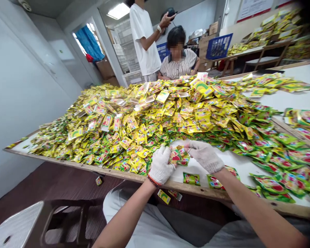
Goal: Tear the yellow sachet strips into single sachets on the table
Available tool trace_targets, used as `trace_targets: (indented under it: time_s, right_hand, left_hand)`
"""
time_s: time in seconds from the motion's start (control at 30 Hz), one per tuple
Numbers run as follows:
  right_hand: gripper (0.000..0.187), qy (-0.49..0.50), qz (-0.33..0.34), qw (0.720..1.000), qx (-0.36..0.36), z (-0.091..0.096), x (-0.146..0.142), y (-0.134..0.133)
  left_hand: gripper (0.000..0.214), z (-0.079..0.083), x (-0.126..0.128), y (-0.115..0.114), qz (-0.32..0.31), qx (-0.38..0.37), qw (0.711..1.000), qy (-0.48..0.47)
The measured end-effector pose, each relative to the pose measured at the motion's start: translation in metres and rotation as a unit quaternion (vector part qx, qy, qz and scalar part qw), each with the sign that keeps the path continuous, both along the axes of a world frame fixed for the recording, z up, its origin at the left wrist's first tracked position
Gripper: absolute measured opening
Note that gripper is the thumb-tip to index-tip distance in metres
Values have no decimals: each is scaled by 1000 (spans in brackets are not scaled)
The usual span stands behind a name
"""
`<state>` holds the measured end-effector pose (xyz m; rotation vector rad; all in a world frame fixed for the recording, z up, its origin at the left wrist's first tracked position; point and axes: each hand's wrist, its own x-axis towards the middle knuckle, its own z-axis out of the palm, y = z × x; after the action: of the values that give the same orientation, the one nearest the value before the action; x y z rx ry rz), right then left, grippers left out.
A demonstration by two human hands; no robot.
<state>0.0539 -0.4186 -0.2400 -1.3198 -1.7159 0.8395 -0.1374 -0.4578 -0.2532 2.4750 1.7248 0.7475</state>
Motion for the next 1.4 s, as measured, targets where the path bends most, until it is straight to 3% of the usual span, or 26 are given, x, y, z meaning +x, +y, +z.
trace_targets:
  time_s: [0.13,0.27,0.43,0.53,0.63,0.7,0.77,0.83,1.0,1.1,1.23,1.33,1.4]
  right_hand:
    - [31,28,130,984,-119,4,-7,-8]
    - [30,92,105,974,-180,13,-8,-14]
    - [21,53,186,954,-228,18,-7,-18]
    - [22,102,155,961,-203,12,-7,-14]
    - [25,105,142,971,-164,3,-7,-10]
    - [26,62,126,985,-99,-1,-7,-7]
    - [25,11,102,994,-25,-1,-5,-5]
    - [24,-35,75,997,-4,3,-1,-4]
    - [25,-57,45,994,-81,19,9,-9]
    - [32,34,97,980,-172,20,12,-20]
    - [41,113,200,929,-291,10,20,-38]
    - [41,122,230,911,-319,1,22,-46]
    - [40,103,218,922,-302,-4,17,-46]
  left_hand:
    - [66,1,1,-2,-13,2,1000,-19]
    - [65,-2,1,-1,2,2,999,-36]
    - [61,1,2,-1,-37,8,996,-77]
    - [63,9,-1,-1,-14,-4,973,-229]
    - [47,15,-4,2,-9,-127,922,-367]
    - [41,18,-6,5,-32,-198,901,-385]
    - [41,21,-7,9,-41,-214,901,-374]
    - [41,26,-7,13,-48,-212,907,-360]
    - [56,39,-4,19,-67,-244,897,-362]
    - [60,37,1,12,-85,-297,856,-415]
    - [61,27,2,-3,-87,-348,807,-469]
    - [54,20,0,-10,-92,-339,835,-424]
    - [47,16,2,-12,-84,-308,862,-393]
